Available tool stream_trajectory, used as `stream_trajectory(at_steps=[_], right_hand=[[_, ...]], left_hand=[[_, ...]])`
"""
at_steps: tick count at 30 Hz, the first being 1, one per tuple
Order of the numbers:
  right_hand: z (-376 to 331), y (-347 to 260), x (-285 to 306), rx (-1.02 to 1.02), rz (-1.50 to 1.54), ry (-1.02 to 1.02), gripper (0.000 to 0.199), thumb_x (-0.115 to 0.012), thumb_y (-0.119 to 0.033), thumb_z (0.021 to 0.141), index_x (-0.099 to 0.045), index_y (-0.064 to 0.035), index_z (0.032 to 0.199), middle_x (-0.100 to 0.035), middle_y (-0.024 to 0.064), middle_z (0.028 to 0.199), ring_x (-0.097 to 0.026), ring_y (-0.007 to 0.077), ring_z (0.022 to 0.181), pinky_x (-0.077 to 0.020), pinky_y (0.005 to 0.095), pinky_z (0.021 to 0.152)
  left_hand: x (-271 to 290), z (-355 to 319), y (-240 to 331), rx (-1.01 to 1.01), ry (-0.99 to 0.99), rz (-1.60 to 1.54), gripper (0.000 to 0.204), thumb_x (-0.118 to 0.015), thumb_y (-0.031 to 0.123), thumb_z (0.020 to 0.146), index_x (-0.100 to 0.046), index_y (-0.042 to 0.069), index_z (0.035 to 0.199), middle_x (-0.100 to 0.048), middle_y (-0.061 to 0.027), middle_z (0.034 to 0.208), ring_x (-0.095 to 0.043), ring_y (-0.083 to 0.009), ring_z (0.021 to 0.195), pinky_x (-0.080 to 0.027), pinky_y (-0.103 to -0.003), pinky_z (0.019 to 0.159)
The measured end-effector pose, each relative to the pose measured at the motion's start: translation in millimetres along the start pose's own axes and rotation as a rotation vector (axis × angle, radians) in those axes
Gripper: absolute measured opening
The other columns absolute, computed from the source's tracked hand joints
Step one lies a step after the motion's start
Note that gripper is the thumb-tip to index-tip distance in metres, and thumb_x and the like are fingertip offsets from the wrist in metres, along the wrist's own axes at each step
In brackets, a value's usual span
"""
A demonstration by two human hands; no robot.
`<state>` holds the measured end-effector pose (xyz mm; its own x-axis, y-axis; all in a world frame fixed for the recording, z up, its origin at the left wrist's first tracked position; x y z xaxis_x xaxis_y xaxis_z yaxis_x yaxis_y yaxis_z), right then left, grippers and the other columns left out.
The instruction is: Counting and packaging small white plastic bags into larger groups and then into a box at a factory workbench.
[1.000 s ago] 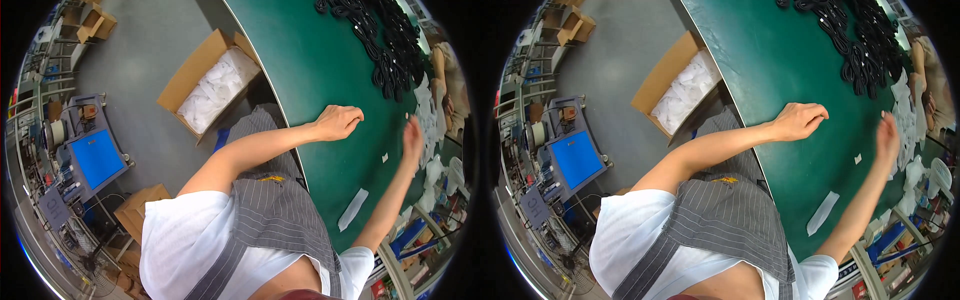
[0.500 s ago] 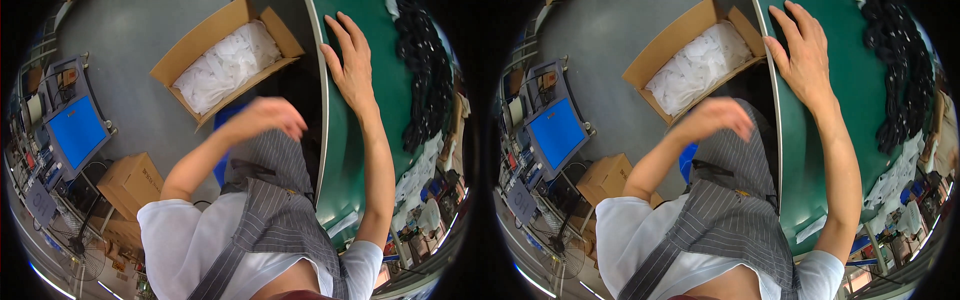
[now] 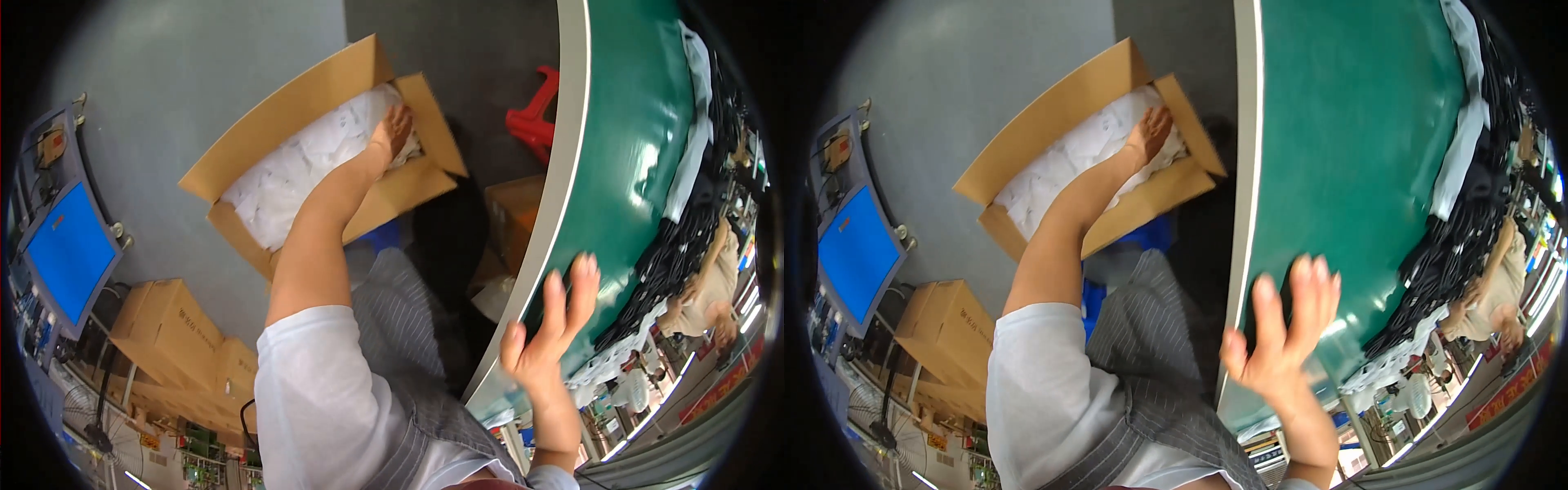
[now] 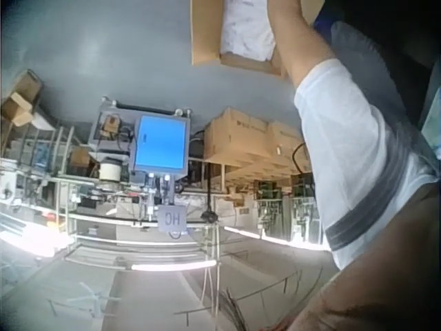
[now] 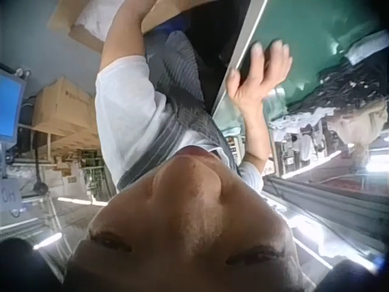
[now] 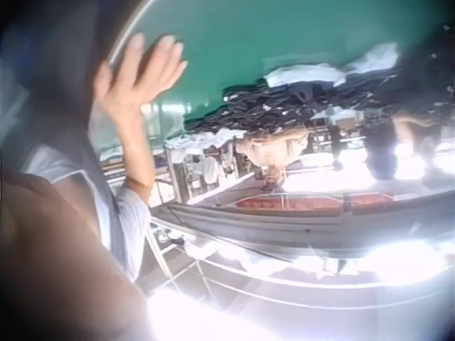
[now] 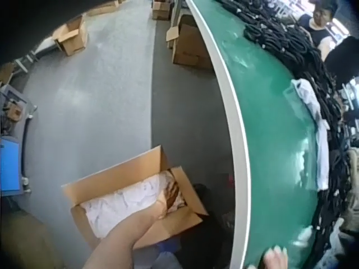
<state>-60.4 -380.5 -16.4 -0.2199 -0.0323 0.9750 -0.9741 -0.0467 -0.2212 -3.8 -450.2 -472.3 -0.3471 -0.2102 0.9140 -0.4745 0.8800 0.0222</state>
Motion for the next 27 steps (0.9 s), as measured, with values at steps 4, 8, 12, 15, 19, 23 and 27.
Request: stream_trajectory(at_steps=[4,8,12,15,19,23,27], right_hand=[[-8.1,-2.4,0.5,-0.005,-0.02,-0.038,0.052,-0.042,-0.04,0.089,-0.042,-0.0104,0.131,-0.035,0.0244,0.135,-0.033,0.0438,0.126,-0.0202,0.0599,0.105],[-12.9,2.4,-0.2,-0.036,-0.024,-0.016,0.052,-0.043,-0.043,0.087,-0.043,-0.0149,0.131,-0.034,0.021,0.135,-0.031,0.0407,0.126,-0.0194,0.0595,0.105],[-15.9,0.9,0.1,-0.027,0.027,0.009,0.052,-0.043,-0.043,0.086,-0.043,-0.0172,0.131,-0.033,0.0184,0.136,-0.031,0.0391,0.127,-0.019,0.0599,0.105],[-16.2,3.6,-0.7,-0.05,-0.006,0.04,0.051,-0.043,-0.044,0.086,-0.043,-0.0182,0.131,-0.033,0.0182,0.137,-0.031,0.0389,0.126,-0.0186,0.0601,0.105],[-14.4,1.7,0.6,-0.019,0.03,0.013,0.049,-0.046,-0.043,0.086,-0.048,-0.0171,0.127,-0.035,0.019,0.135,-0.032,0.039,0.126,-0.0187,0.0606,0.105],[-7.8,1.3,-2.0,-0.04,0.063,0.018,0.046,-0.047,-0.041,0.086,-0.054,-0.0172,0.125,-0.042,0.0212,0.134,-0.038,0.0403,0.125,-0.0193,0.0573,0.106],[8.3,4.2,1.2,-0.117,0.099,0.028,0.044,-0.057,-0.034,0.08,-0.061,-0.0131,0.119,-0.046,0.0189,0.133,-0.041,0.0356,0.124,-0.0214,0.0514,0.106]], left_hand=[[-66.3,44.3,-35.1,0.144,-0.095,-0.038,0.05,-0.042,0.022,0.089,-0.039,0.008,0.137,-0.034,-0.0081,0.144,-0.026,-0.0273,0.135,-0.019,-0.046,0.11],[-74.1,73.3,-42.4,0.165,-0.404,-0.219,0.05,-0.044,0.02,0.089,-0.036,0.012,0.138,-0.037,-0.0044,0.142,-0.031,-0.025,0.133,-0.022,-0.05,0.107],[-143.8,34.2,-32.9,0.136,-0.047,0.206,0.043,-0.044,0.02,0.089,-0.046,0.012,0.131,-0.047,-0.0066,0.133,-0.038,-0.0224,0.127,-0.027,-0.048,0.103],[-128.2,18.2,-27.9,0.155,-0.477,-0.134,0.031,-0.045,0.019,0.088,-0.064,0.012,0.111,-0.06,-0.0057,0.113,-0.049,-0.0187,0.116,-0.033,-0.044,0.096],[-90.4,-19.6,-36.5,0.126,-0.123,-0.297,0.027,-0.046,0.019,0.082,-0.068,0.013,0.096,-0.059,-0.0052,0.113,-0.046,-0.0196,0.113,-0.027,-0.045,0.103],[-22.7,-50.8,-37.6,-0.053,0.233,-0.374,0.022,-0.046,0.013,0.082,-0.064,0.009,0.094,-0.057,-0.0037,0.114,-0.043,-0.0213,0.119,-0.026,-0.046,0.105],[56.2,-85.4,-30.8,-0.167,0.458,-0.436,0.023,-0.05,0.003,0.076,-0.059,0.005,0.097,-0.056,-0.0054,0.117,-0.042,-0.0218,0.124,-0.027,-0.046,0.106]])
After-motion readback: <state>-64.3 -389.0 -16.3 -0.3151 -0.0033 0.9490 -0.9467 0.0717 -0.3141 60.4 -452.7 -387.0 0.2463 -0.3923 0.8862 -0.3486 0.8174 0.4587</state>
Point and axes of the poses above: each hand's wrist, its own z-axis towards the middle knuckle, its own x-axis out of the back of the hand, y = z × x, the point moved 7 cm from there along z, towards the middle knuckle
